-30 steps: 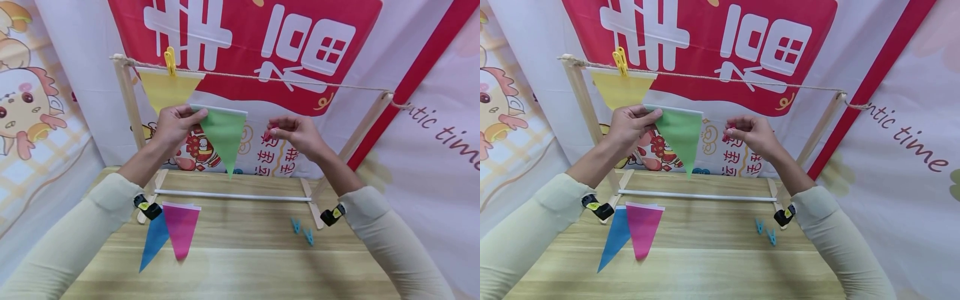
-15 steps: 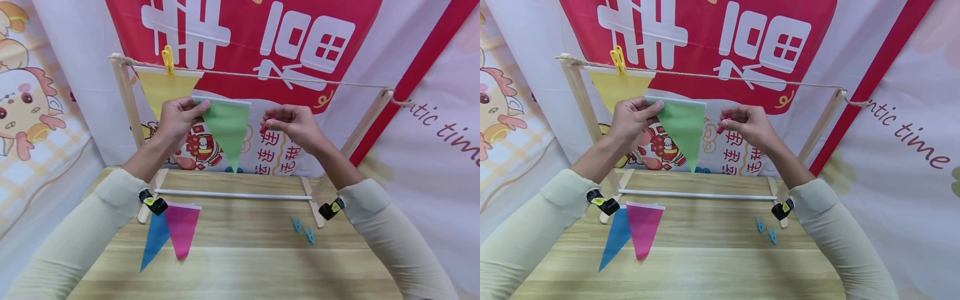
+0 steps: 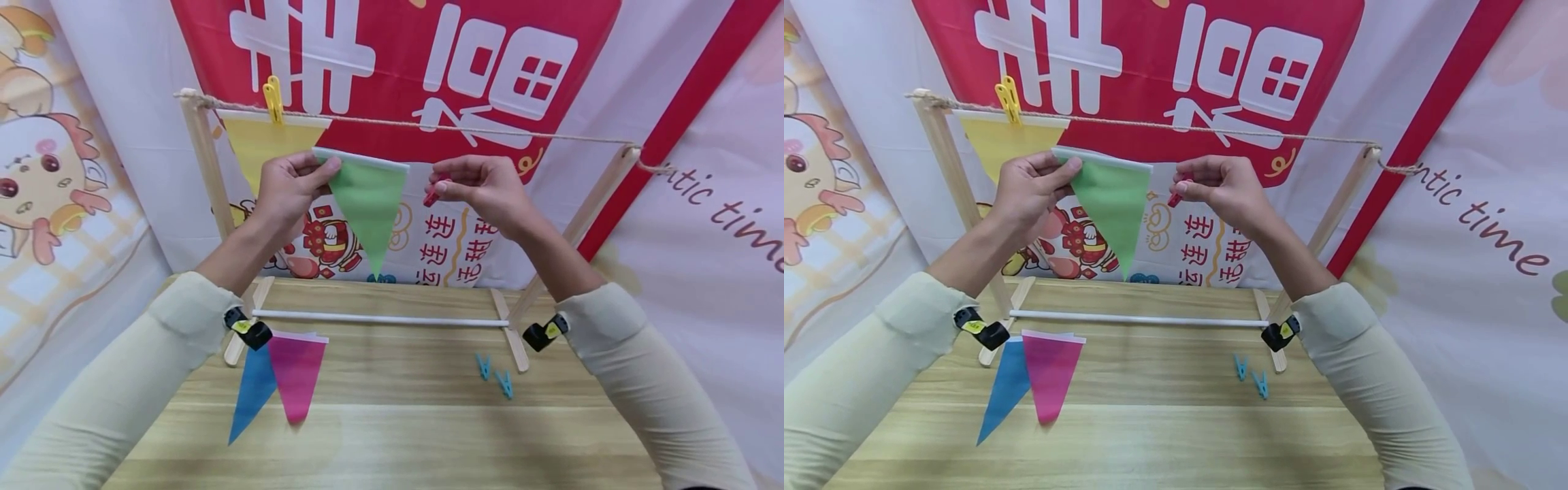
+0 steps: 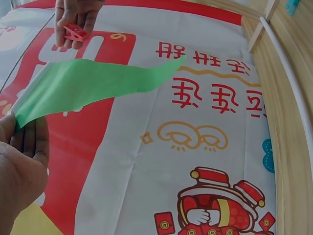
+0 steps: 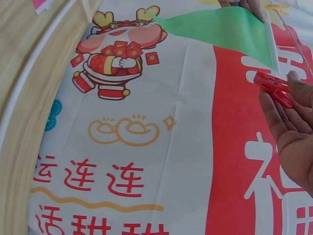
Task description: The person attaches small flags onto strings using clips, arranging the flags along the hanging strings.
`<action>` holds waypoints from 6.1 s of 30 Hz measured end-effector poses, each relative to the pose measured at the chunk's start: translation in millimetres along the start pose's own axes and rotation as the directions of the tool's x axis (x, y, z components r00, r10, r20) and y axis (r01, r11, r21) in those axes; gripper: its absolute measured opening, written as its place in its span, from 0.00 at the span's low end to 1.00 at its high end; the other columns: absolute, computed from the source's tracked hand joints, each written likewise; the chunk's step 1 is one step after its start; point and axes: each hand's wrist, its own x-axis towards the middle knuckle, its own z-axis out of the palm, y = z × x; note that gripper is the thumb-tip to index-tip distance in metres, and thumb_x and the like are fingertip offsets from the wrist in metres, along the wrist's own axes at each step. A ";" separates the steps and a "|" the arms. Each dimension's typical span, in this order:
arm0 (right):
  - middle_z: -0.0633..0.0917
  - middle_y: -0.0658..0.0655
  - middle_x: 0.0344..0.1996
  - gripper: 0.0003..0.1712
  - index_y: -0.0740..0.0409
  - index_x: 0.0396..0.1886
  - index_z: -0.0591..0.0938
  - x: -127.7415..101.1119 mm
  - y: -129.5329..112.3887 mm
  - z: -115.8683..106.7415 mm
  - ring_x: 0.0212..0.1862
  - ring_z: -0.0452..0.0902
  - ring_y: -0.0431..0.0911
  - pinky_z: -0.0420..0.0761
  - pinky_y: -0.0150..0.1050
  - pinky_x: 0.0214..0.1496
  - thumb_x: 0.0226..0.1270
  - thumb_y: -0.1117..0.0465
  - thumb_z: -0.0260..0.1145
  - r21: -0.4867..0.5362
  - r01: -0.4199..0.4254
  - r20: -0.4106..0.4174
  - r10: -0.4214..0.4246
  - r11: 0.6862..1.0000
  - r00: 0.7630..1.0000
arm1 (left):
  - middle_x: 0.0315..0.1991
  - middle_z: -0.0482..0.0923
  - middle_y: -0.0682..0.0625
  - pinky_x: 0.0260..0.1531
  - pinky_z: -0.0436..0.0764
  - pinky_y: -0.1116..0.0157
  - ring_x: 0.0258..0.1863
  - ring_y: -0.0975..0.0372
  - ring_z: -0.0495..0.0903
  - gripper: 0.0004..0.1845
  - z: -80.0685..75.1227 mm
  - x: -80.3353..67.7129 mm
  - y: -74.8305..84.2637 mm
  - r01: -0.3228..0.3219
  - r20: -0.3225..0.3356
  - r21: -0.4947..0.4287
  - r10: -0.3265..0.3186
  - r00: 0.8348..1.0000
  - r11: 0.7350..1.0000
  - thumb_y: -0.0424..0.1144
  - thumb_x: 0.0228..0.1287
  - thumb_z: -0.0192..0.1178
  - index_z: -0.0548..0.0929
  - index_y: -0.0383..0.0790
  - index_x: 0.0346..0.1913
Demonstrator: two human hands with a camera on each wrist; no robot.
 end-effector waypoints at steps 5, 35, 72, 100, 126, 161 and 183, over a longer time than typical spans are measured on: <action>0.96 0.53 0.57 0.24 0.54 0.68 0.90 0.7 -8.6 -1.2 0.58 0.96 0.45 0.92 0.38 0.65 0.78 0.53 0.78 -0.010 0.018 -0.007 -0.018 1.000 1.000 | 0.62 0.93 0.47 0.66 0.90 0.61 0.57 0.57 0.94 0.21 5.2 1.4 4.8 -0.004 -0.006 -0.017 0.004 1.000 1.000 0.45 0.76 0.74 0.91 0.41 0.66; 0.96 0.53 0.57 0.22 0.55 0.67 0.91 9.0 -40.0 -10.5 0.58 0.95 0.44 0.91 0.37 0.68 0.79 0.54 0.77 -0.056 0.122 -0.001 -0.122 0.991 0.992 | 0.62 0.93 0.44 0.65 0.91 0.62 0.56 0.56 0.95 0.19 27.6 7.1 18.2 0.004 -0.041 -0.155 -0.011 0.999 0.988 0.42 0.76 0.74 0.92 0.38 0.63; 0.95 0.59 0.55 0.15 0.62 0.61 0.92 42.1 -95.4 -6.5 0.58 0.94 0.47 0.91 0.36 0.68 0.82 0.61 0.72 -0.046 0.282 -0.110 -0.285 0.958 0.952 | 0.63 0.92 0.44 0.67 0.90 0.59 0.56 0.55 0.94 0.18 40.4 17.5 12.7 -0.044 -0.031 -0.218 0.038 0.999 0.975 0.40 0.77 0.73 0.92 0.38 0.64; 0.97 0.57 0.54 0.13 0.58 0.57 0.95 82.4 -110.6 33.9 0.58 0.95 0.41 0.89 0.30 0.67 0.83 0.60 0.72 -0.226 0.204 -0.156 -0.242 0.952 0.958 | 0.61 0.92 0.44 0.65 0.91 0.62 0.54 0.56 0.94 0.18 40.1 15.8 13.9 -0.065 -0.031 -0.258 0.059 0.998 0.964 0.40 0.78 0.72 0.92 0.37 0.64; 0.96 0.54 0.56 0.13 0.54 0.58 0.95 82.5 -113.8 43.0 0.60 0.94 0.39 0.90 0.31 0.66 0.82 0.56 0.73 -0.338 0.150 -0.046 -0.175 0.929 0.983 | 0.59 0.93 0.45 0.62 0.92 0.64 0.51 0.57 0.93 0.16 43.3 20.1 15.4 -0.055 -0.055 -0.315 0.040 0.998 0.948 0.39 0.78 0.71 0.93 0.37 0.61; 0.92 0.53 0.65 0.28 0.52 0.73 0.87 78.4 -108.0 30.6 0.63 0.90 0.43 0.91 0.36 0.67 0.81 0.47 0.74 -0.296 0.088 0.035 -0.082 0.951 0.996 | 0.68 0.89 0.45 0.70 0.89 0.61 0.63 0.53 0.91 0.19 42.7 15.4 14.5 -0.042 -0.041 -0.276 0.032 0.999 0.960 0.40 0.78 0.71 0.91 0.40 0.66; 0.94 0.56 0.61 0.23 0.57 0.68 0.90 66.8 -91.4 26.4 0.60 0.93 0.44 0.90 0.35 0.68 0.81 0.52 0.75 -0.130 0.205 -0.142 -0.222 0.970 0.965 | 0.61 0.92 0.43 0.63 0.91 0.65 0.52 0.57 0.95 0.19 32.4 13.0 10.0 -0.017 -0.041 -0.223 0.008 0.999 0.975 0.41 0.78 0.72 0.91 0.38 0.66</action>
